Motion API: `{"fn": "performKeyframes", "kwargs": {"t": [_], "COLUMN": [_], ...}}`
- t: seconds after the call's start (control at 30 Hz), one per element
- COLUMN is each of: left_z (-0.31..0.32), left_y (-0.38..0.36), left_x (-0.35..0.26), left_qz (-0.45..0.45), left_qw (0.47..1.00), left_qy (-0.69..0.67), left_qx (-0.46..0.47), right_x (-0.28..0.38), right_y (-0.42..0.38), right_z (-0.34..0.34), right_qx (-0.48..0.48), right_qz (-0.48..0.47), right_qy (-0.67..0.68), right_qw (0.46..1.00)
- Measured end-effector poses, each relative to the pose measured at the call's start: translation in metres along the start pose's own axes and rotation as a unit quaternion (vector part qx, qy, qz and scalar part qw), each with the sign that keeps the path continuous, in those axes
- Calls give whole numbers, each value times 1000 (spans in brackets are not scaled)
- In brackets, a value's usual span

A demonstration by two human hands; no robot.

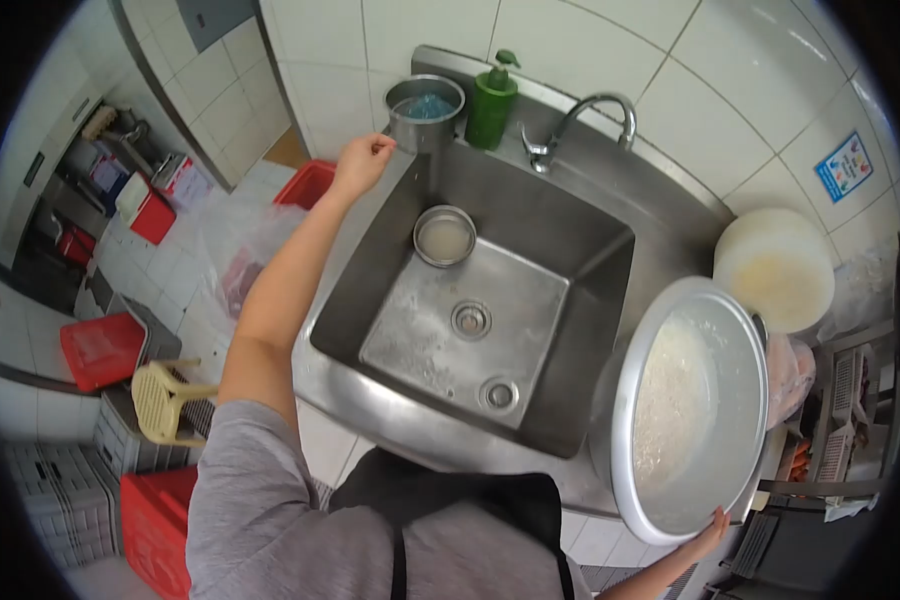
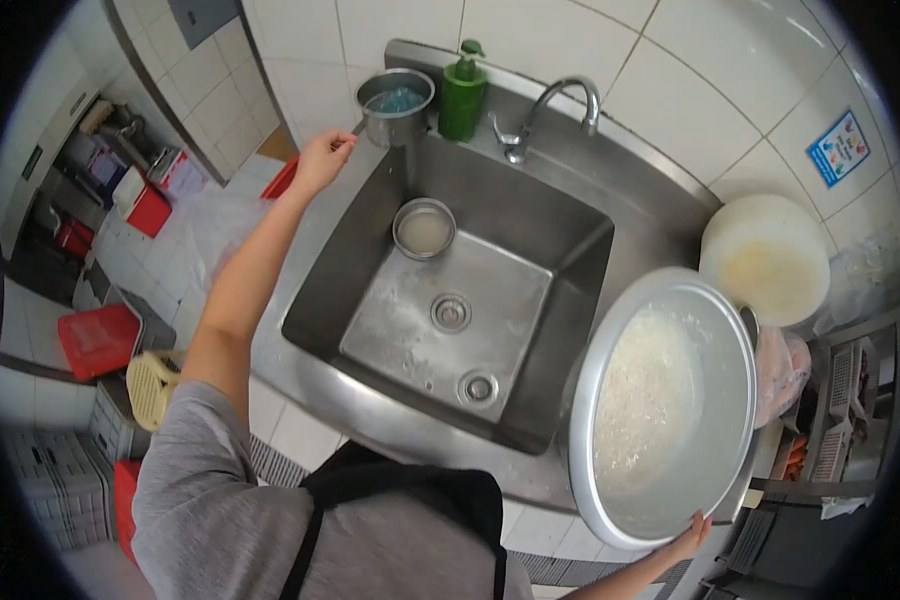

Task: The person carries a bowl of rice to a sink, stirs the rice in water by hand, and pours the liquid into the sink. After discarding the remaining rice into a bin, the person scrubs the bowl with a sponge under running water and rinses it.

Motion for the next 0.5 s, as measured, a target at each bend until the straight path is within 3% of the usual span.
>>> {"fn": "performKeyframes", "kwargs": {"t": [0.1,0.17,0.2,0.23,0.3,0.37,0.4,0.47,0.5], "left_z": [19,61,85,108,154,197,227,264,289], "left_y": [73,111,111,98,41,-38,-76,-160,-201], "left_x": [2,15,10,-15,-45,-47,-32,2,34], "left_qz": [69,152,144,191,157,146,223,187,123], "left_qw": [997,981,977,935,915,857,829,803,776], "left_qy": [25,91,61,79,-14,-40,-50,-49,-33], "left_qx": [12,78,144,288,372,493,510,563,618], "right_x": [-6,5,21,14,32,37,33,32,32], "right_y": [10,-4,-25,-5,-32,-40,-30,-30,-29], "right_z": [1,-2,3,-7,2,4,1,-8,-5], "right_qx": [-18,-28,-45,-16,-35,-45,-33,-49,-57], "right_qz": [2,9,12,-24,-18,-10,-2,-19,-35], "right_qy": [-11,-69,-114,-175,-183,-168,-182,-203,-210], "right_qw": [1000,997,992,984,982,985,983,978,975]}}
Point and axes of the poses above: each hand's wrist, its own y-axis towards the middle knuckle, its own z-axis out of the palm, x = y × z, the point moved 5 cm from there along y, towards the middle knuckle, and after that the axes turned 11 degrees about -x, right-handed, at the moved point
